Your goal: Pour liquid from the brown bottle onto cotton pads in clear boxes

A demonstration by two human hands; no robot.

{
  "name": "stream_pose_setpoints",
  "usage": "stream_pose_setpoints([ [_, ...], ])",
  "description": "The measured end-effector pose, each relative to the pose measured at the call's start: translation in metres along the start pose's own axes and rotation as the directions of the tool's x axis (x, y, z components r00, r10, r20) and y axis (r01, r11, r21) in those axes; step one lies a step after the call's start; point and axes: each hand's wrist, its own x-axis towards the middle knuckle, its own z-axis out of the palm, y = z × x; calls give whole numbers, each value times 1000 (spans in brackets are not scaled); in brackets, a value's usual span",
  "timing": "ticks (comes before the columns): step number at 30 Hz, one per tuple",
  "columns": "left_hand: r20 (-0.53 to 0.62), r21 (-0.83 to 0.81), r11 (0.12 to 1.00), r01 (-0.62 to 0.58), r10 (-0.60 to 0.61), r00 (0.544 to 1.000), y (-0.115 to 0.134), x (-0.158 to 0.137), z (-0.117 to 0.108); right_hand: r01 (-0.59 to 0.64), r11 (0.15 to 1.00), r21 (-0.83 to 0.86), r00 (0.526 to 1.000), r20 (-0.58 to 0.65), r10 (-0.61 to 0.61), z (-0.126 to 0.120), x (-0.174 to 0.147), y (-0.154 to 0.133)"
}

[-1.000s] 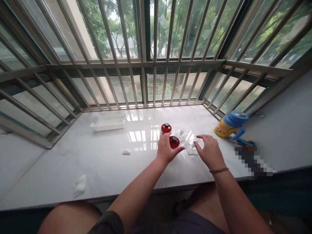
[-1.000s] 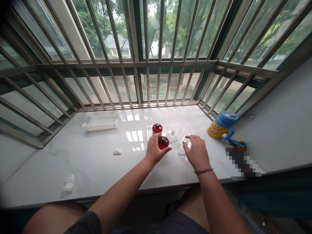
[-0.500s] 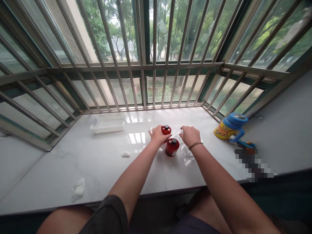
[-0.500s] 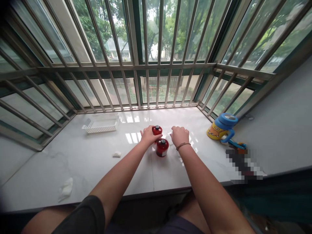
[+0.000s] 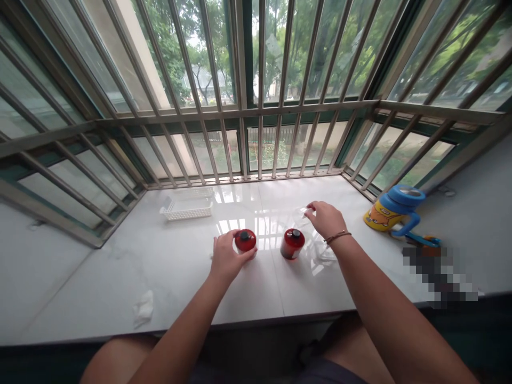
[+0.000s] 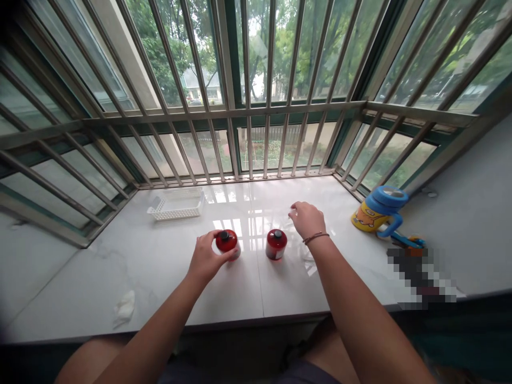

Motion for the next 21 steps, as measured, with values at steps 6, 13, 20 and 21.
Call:
stream_pose_setpoints([
  [6,9,16,987,163,-163,987,-38,-60,-47,292,944,156,921,-312,-233,-72,-36,-52],
  [13,-45,-3,979,203,-203,978,-67,-89,-54,528,809,259,849,-170,-500,-36,-134,-140],
  [20,-69,67,991,114,-109,992,-80,-103,-56,529,824,204,840,15,-543,41,-162,-166],
  [21,-84,78,990,122,-115,990,-85,-106,-61,526,825,208,841,14,-540,44,-161,-166],
])
